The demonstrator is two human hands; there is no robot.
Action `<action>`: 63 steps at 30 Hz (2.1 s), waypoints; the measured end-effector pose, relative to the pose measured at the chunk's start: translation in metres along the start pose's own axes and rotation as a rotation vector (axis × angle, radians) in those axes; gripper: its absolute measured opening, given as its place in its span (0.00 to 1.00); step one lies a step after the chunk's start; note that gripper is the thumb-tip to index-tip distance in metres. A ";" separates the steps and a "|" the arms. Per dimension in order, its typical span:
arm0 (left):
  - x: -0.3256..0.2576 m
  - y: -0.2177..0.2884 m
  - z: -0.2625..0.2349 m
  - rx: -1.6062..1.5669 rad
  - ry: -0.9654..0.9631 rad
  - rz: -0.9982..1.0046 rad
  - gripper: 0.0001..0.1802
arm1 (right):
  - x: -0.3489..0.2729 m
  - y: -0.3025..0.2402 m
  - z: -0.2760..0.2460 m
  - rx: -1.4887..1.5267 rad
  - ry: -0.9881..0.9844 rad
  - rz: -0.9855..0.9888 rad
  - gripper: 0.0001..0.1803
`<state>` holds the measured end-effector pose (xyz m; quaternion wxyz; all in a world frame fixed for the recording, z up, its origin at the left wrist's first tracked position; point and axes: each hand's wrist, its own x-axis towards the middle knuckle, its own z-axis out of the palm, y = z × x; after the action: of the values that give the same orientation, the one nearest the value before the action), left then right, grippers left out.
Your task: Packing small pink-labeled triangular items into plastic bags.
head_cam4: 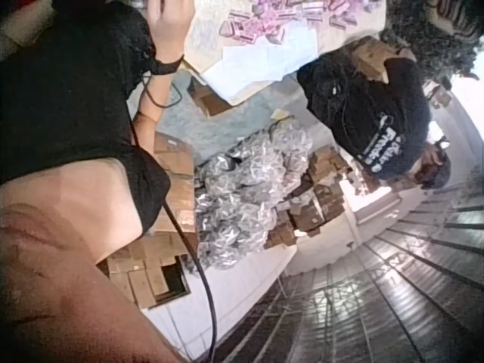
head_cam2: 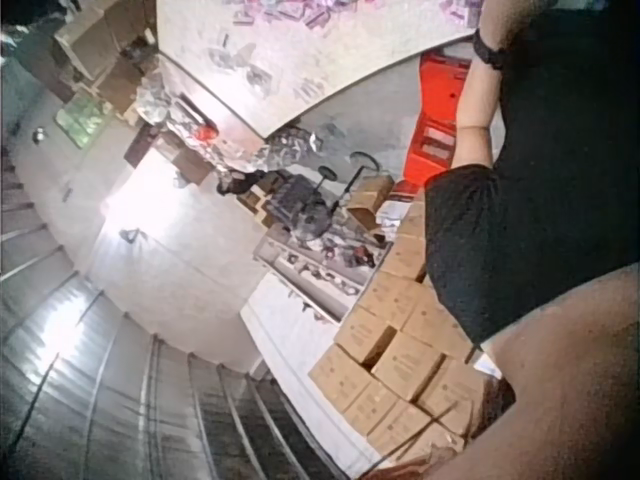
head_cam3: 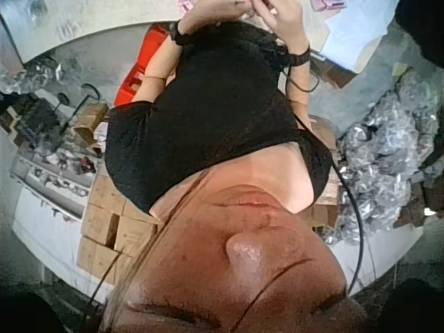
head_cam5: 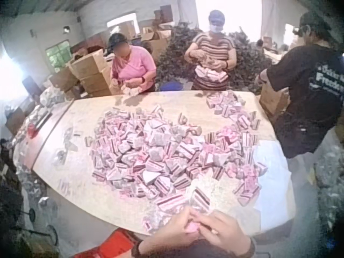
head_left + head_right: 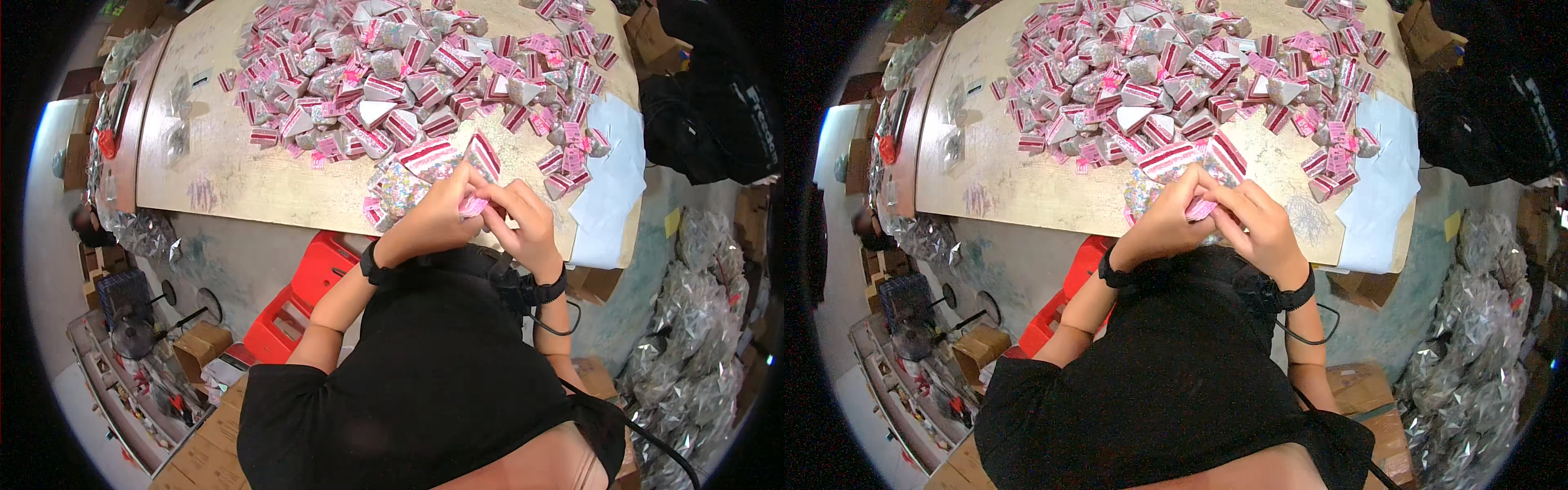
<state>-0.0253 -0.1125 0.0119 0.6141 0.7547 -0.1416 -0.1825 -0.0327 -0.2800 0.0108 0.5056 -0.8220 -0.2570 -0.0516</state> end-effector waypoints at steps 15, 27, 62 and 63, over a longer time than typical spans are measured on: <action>0.000 -0.012 -0.005 -0.274 -0.189 -0.097 0.26 | -0.013 0.002 0.010 0.055 0.216 0.036 0.13; 0.013 -0.032 -0.011 -0.699 -0.137 -0.222 0.09 | 0.013 -0.002 0.013 -0.157 0.177 -0.014 0.08; 0.019 -0.052 -0.018 -1.068 -0.002 -0.348 0.10 | 0.027 0.002 0.040 -0.264 0.318 -0.050 0.09; 0.018 -0.054 -0.018 -1.068 -0.001 -0.346 0.10 | 0.026 0.003 0.040 -0.276 0.318 -0.059 0.09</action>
<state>-0.0016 -0.0935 -0.0394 0.8720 0.3509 0.0962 -0.3274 -0.0157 -0.2367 -0.0022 0.4205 -0.8572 -0.1882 -0.2300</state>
